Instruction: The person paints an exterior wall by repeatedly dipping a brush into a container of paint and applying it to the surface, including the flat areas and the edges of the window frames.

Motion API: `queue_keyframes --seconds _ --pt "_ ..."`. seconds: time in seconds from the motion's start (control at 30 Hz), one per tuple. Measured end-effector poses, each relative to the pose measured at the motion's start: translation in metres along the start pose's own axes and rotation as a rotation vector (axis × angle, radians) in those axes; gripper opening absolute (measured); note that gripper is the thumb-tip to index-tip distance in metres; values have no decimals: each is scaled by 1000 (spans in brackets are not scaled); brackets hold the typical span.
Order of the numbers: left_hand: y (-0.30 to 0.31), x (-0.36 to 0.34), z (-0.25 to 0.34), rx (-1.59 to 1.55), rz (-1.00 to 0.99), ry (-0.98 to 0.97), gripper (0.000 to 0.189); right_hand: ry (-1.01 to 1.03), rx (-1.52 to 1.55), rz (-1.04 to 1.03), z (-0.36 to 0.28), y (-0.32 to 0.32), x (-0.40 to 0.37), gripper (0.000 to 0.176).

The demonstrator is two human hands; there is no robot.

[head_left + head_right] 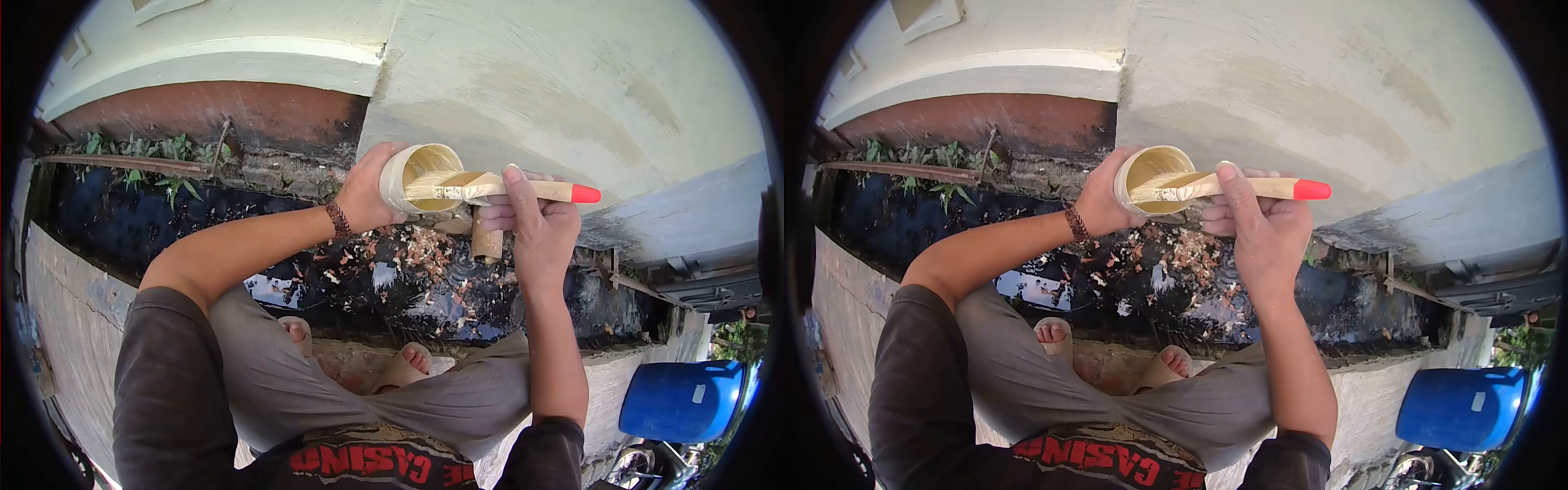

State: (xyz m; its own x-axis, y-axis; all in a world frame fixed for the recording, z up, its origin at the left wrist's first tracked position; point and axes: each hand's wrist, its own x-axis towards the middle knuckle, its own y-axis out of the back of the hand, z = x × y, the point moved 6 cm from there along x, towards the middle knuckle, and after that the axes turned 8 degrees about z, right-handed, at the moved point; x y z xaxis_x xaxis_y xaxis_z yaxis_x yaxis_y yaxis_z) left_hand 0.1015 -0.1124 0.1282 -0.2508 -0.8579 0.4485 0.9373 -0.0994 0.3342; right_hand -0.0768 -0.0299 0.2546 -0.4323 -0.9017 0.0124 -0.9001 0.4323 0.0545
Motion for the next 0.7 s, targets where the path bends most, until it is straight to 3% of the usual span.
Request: queue_keyframes --seconds 0.07,0.17,0.23,0.37,0.43,0.57,0.63,0.7 --pt "1 0 3 -3 7 -16 88 179 -161 68 -9 -10 -11 36" --pt "3 1 8 15 22 -69 86 311 -246 12 -13 -24 -17 32" --pt "6 4 13 2 92 -187 85 297 -281 -3 -10 -29 -13 33" --pt "10 18 19 -16 155 -246 86 293 -349 -52 -13 -41 -4 36" --pt "19 22 35 125 260 -425 90 299 -468 -72 -18 -46 -3 36" --pt "33 36 42 36 323 -468 87 229 -345 -106 -35 -54 -5 34" --pt "43 40 48 78 386 -589 88 151 -250 -88 -36 -55 -5 23" --pt "51 42 52 102 411 -628 88 232 -269 -81 -42 -60 -6 23"
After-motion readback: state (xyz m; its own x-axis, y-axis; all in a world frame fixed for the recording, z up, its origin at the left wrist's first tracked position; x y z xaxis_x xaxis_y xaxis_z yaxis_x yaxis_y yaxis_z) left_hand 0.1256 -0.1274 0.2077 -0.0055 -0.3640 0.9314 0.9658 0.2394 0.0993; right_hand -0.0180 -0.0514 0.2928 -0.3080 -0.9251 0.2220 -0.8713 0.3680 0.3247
